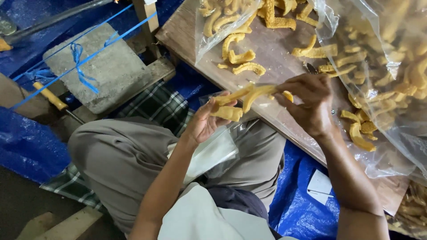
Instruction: A person is manually packaging fried snacks into small plastic bags using tongs and a heat sealer.
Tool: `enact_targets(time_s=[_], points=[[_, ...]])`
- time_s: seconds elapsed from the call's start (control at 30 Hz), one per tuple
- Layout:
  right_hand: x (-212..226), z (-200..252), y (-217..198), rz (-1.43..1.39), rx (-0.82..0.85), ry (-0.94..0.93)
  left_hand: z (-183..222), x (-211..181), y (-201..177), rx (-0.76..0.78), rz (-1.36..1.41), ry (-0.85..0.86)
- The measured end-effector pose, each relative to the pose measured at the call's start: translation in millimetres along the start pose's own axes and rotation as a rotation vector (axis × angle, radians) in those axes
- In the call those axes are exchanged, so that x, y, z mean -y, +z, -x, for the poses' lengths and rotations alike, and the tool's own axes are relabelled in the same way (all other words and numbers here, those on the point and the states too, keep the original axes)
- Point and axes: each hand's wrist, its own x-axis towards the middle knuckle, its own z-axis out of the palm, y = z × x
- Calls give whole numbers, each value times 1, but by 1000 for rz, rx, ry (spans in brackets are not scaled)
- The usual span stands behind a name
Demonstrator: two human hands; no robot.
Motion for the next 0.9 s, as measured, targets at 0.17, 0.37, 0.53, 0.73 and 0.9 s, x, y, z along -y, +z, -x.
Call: enact_targets(time_s=[0.17,0.37,0.53,0.73,0.9], points=[[11,1,5,-137,-104,-71,1,-1,9,-46,-56,-8],[14,2,-10,-120,-144,-299,-3,15,-2,-84,-71,-48],[18,10,-9,-163,-74,-328,4,18,21,-91,-50,-104],[29,24,-26,-352,164,-37,11,9,36,-3,-65,-69],[28,46,-24,-226,100,-132,3,29,-64,68,144,-358]])
